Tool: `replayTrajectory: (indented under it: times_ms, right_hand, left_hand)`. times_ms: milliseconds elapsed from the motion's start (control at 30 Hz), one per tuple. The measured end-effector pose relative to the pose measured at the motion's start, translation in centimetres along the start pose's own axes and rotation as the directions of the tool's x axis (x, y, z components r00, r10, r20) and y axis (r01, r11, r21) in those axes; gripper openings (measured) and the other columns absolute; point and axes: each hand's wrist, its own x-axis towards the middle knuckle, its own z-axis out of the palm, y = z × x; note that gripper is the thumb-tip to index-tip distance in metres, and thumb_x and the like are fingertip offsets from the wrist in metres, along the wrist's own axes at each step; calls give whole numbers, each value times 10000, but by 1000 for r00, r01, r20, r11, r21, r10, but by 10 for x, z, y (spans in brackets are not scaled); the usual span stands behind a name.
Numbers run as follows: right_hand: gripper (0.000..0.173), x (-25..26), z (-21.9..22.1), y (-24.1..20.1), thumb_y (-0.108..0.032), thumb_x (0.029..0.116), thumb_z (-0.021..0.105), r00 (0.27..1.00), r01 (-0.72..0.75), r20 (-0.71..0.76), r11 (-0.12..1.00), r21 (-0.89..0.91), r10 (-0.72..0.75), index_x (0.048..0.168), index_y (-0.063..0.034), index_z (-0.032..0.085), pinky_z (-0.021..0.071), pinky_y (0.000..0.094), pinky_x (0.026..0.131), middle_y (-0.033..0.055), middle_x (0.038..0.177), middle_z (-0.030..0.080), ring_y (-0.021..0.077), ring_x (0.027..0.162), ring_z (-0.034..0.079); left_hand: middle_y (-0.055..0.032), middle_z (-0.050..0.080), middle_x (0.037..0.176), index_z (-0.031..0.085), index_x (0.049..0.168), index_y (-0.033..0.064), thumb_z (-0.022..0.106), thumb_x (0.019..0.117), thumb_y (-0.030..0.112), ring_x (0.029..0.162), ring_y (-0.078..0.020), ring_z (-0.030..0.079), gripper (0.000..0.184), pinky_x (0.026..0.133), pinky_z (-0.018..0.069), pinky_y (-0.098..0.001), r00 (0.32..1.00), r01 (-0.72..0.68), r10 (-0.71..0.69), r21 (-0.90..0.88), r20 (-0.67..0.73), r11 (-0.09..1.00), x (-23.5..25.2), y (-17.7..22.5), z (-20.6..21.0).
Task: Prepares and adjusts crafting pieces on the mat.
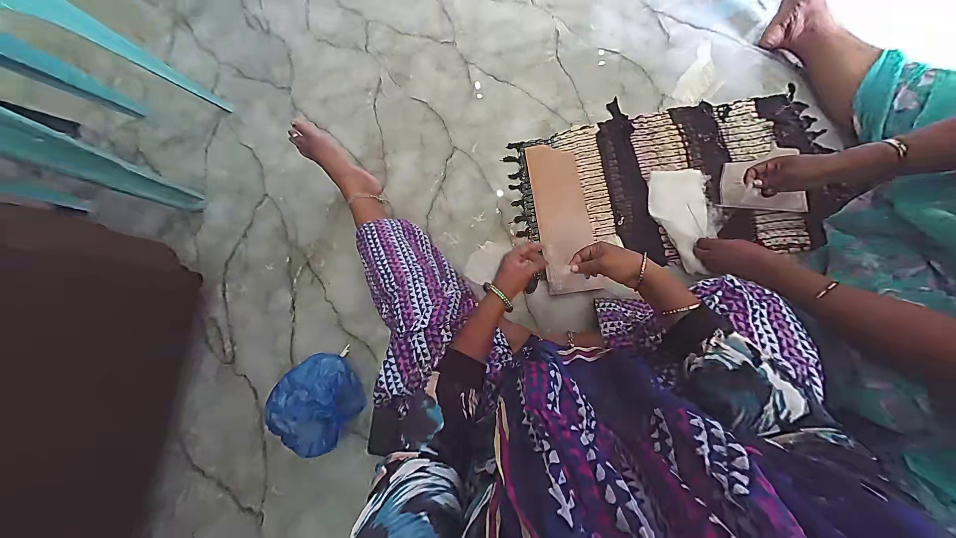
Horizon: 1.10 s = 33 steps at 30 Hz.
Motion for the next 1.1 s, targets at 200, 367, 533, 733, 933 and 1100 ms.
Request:
replayTrajectory:
  times_ms: [200, 367, 533, 733, 933, 1100]
  right_hand:
    - [132, -11, 14, -13, -103, 1051, 539, 1000, 17, -18, 999, 28, -16, 976, -56, 637, 399, 143, 600, -84, 782, 628, -45, 626, 501]
    - [133, -19, 7, -12, 18, 985, 592, 983, 49, -181, 996, 70, -36, 872, -18, 652, 368, 167, 565, -68, 685, 596, -21, 571, 455]
    - [201, -28, -11, -14, 0, 980, 568, 965, 251, -106, 964, 91, -241, 830, -76, 678, 425, 147, 613, -104, 734, 655, -50, 629, 523]
    - [180, -17, 7, -21, 19, 958, 622, 980, 193, 61, 979, -61, -189, 786, -34, 629, 436, 188, 684, -84, 696, 568, -24, 661, 505]
    - [239, -11, -6, -9, 16, 941, 640, 984, 173, 51, 982, -73, -170, 717, -65, 617, 422, 193, 645, -89, 654, 566, -18, 623, 500]
    - [226, -8, -7, -6, 1, 947, 640, 986, 164, 39, 984, -72, -162, 729, -61, 632, 418, 195, 646, -92, 651, 562, -21, 616, 492]
  left_hand:
    - [-33, 650, 788, 673, 1033, -72, 647, 985, 11, 527, 4, 442, 99, 506, 377, -169, 989, 121, -139, -297, -40, 947, -13, 3, 22]
    - [-15, 619, 726, 649, 987, -61, 601, 1001, -9, 467, 9, 407, 72, 458, 361, -153, 982, 132, -178, -435, -67, 891, -17, 3, 18]
    - [32, 510, 604, 625, 906, -34, 598, 985, -37, 436, -3, 383, 83, 442, 353, -154, 971, 133, -206, -445, -120, 886, -18, 2, 15]
    - [34, 528, 608, 591, 839, 2, 588, 957, -76, 445, 3, 388, 141, 453, 349, -157, 988, 129, -153, -399, -29, 908, -17, 8, 23]
    - [53, 510, 618, 602, 929, 6, 533, 993, -36, 439, 15, 373, 103, 444, 347, -143, 990, 140, -116, -424, 83, 895, -15, 13, 24]
    - [26, 583, 690, 560, 1004, 21, 608, 987, -26, 453, 21, 395, 68, 442, 344, -139, 991, 134, -119, -389, 62, 912, -10, 13, 31]
